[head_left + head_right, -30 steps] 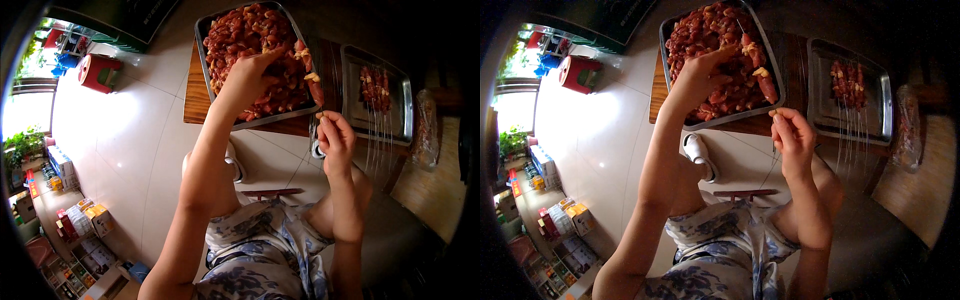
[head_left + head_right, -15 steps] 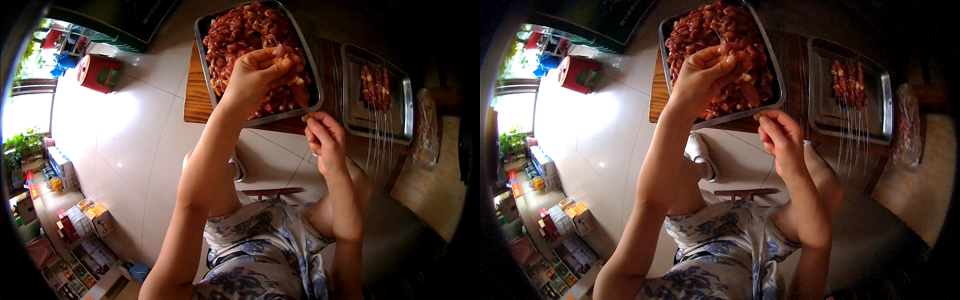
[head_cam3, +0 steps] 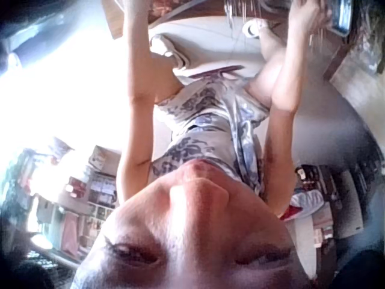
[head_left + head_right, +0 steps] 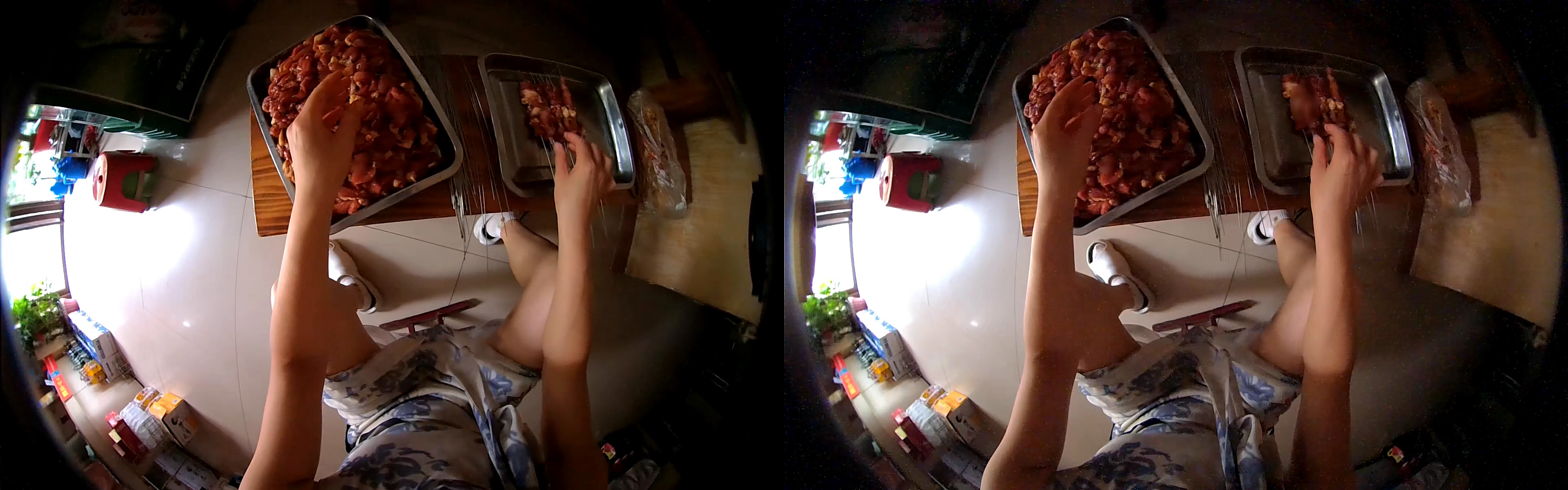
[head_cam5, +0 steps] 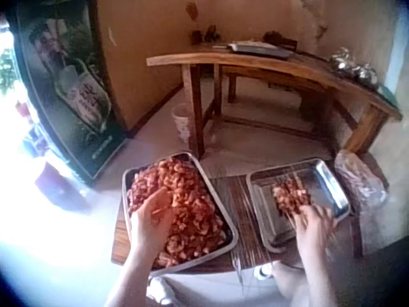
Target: The person sits on the floor and threads pieces of marinated meat from a metal tray onto thin metal skewers. They hold the skewer in one hand and use the other to pick up and push the meat onto the skewer, then place the finished skewer into a second tray.
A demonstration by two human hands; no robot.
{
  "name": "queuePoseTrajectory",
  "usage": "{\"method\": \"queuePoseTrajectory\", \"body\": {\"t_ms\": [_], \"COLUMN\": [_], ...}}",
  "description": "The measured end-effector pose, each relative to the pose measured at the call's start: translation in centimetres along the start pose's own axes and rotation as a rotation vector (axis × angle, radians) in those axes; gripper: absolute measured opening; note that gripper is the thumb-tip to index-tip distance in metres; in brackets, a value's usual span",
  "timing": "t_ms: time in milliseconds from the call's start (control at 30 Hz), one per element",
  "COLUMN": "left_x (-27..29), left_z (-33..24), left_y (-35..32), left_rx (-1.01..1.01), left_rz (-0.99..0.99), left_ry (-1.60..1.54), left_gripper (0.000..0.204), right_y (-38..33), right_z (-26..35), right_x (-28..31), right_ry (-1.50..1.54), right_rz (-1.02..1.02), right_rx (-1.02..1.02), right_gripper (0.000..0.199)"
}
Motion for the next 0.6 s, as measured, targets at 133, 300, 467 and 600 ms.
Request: {"method": "queuePoseTrajectory", "body": {"t_ms": [133,300,467,600], "left_x": [-0.1,1.0,0.9,1.0], "left_z": [0.1,0.8,0.4,0.5], "left_y": [0.2,0.3,0.5,0.6], "left_rx": [-0.004,0.042,0.002,-0.002], "left_rz": [-0.016,-0.011,-0.009,-0.016], "left_ry": [0.008,0.083,0.1,0.078], "left_gripper": [0.037,0.033,0.03,0.03], "right_y": [-0.6,-4.8,-6.4,-6.2], "right_z": [0.6,6.5,8.2,7.5], "right_x": [-0.8,-2.2,-3.5,-4.6], "right_ry": [0.336,0.275,0.093,0.249], "right_rz": [0.199,0.723,0.921,0.89], "right_rx": [-0.089,-0.039,0.0,-0.052], "right_gripper": [0.011,0.021,0.022,0.019]}}
Point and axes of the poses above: each hand's wrist, its own y-axis towards the middle knuckle, its own x-axis out of the back of the hand, z = x × y, the point moved 2 cm from there along y, towards the middle knuckle, and after that the axes turned 11 degrees about -x, right-handed, at the moved point
